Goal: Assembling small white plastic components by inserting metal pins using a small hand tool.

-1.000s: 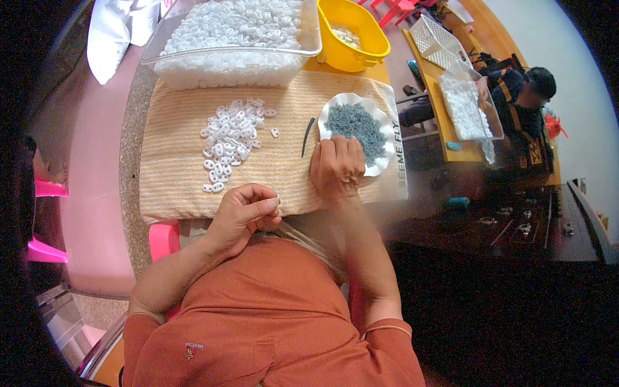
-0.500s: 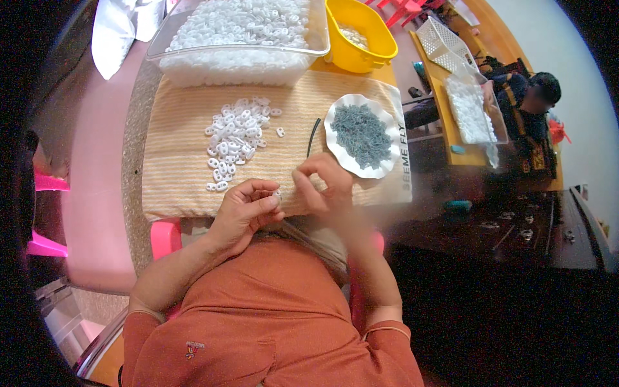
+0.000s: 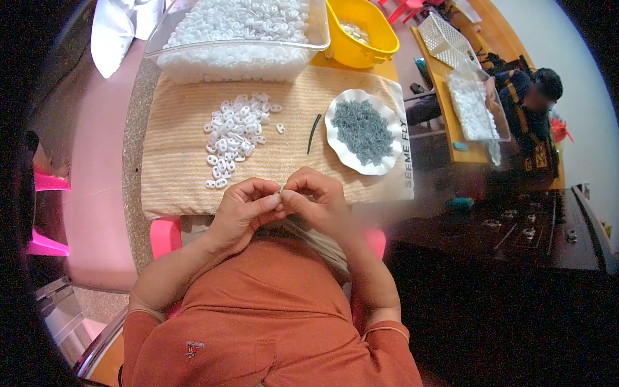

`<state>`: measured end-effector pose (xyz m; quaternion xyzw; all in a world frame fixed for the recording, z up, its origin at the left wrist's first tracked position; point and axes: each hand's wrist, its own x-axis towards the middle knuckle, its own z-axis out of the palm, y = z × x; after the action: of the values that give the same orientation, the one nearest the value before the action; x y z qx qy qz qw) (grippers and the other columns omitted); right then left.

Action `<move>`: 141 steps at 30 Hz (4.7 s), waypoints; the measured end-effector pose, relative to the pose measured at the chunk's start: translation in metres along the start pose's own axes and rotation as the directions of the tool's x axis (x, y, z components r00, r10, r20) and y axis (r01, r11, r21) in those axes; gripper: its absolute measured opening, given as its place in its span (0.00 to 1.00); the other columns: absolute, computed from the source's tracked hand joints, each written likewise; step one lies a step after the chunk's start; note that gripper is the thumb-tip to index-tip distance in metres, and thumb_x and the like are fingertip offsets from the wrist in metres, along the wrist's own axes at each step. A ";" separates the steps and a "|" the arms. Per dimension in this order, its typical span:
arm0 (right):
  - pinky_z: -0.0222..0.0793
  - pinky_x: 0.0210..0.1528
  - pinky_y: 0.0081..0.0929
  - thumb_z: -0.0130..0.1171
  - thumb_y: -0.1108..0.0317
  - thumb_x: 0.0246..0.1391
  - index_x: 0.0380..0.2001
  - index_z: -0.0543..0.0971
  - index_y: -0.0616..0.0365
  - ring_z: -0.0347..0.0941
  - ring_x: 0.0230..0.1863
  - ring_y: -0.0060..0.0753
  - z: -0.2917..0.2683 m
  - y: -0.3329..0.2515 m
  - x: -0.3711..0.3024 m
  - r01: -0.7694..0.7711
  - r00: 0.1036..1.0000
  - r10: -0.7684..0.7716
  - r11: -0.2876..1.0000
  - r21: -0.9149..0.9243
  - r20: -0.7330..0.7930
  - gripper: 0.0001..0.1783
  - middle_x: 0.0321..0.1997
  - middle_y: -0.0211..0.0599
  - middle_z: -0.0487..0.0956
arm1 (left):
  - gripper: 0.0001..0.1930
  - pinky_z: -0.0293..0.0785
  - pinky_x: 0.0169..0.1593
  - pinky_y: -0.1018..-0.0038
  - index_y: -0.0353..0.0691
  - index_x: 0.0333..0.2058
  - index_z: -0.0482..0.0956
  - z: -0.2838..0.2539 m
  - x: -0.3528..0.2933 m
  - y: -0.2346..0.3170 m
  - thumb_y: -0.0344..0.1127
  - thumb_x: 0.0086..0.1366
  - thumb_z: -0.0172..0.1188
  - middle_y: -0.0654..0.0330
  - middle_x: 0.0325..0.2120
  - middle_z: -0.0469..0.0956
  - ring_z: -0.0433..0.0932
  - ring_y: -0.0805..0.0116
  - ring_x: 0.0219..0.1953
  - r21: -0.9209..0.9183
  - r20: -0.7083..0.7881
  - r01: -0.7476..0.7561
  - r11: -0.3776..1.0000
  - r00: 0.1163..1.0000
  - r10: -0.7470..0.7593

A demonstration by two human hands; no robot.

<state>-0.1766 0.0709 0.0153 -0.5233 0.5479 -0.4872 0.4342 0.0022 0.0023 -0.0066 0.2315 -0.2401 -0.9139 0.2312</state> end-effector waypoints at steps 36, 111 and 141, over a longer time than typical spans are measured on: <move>0.74 0.37 0.17 0.56 0.74 0.58 0.37 0.76 0.66 0.75 0.35 0.19 0.005 0.014 0.000 -0.143 0.990 0.133 0.939 0.312 0.054 0.06 0.35 0.30 0.77 | 0.07 0.81 0.40 0.77 0.35 0.39 0.76 -0.001 0.001 0.000 0.28 0.62 0.60 0.61 0.32 0.78 0.78 0.76 0.33 0.004 -0.053 0.001 1.000 0.999 0.000; 0.69 0.35 0.18 0.55 0.78 0.55 0.31 0.76 0.65 0.72 0.32 0.21 0.013 0.011 0.001 -0.013 0.998 0.003 0.989 -0.145 -0.068 0.02 0.30 0.33 0.75 | 0.07 0.79 0.40 0.79 0.32 0.39 0.75 0.001 0.001 -0.005 0.26 0.62 0.59 0.58 0.32 0.79 0.79 0.74 0.32 0.044 -0.150 -0.068 0.997 0.986 0.074; 0.70 0.39 0.38 0.59 0.66 0.51 0.33 0.80 0.60 0.75 0.35 0.47 -0.002 0.009 0.100 -0.029 0.986 -0.123 0.526 -0.850 -0.110 0.09 0.36 0.43 0.78 | 0.08 0.79 0.40 0.75 0.36 0.40 0.75 0.000 -0.001 0.004 0.28 0.62 0.60 0.60 0.30 0.78 0.79 0.72 0.32 -0.002 -0.160 -0.099 0.995 0.982 0.097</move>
<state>-0.1872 -0.0285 0.0103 -0.6430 0.7334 -0.2102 0.0677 0.0036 -0.0002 -0.0040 0.2906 -0.2274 -0.8812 0.2955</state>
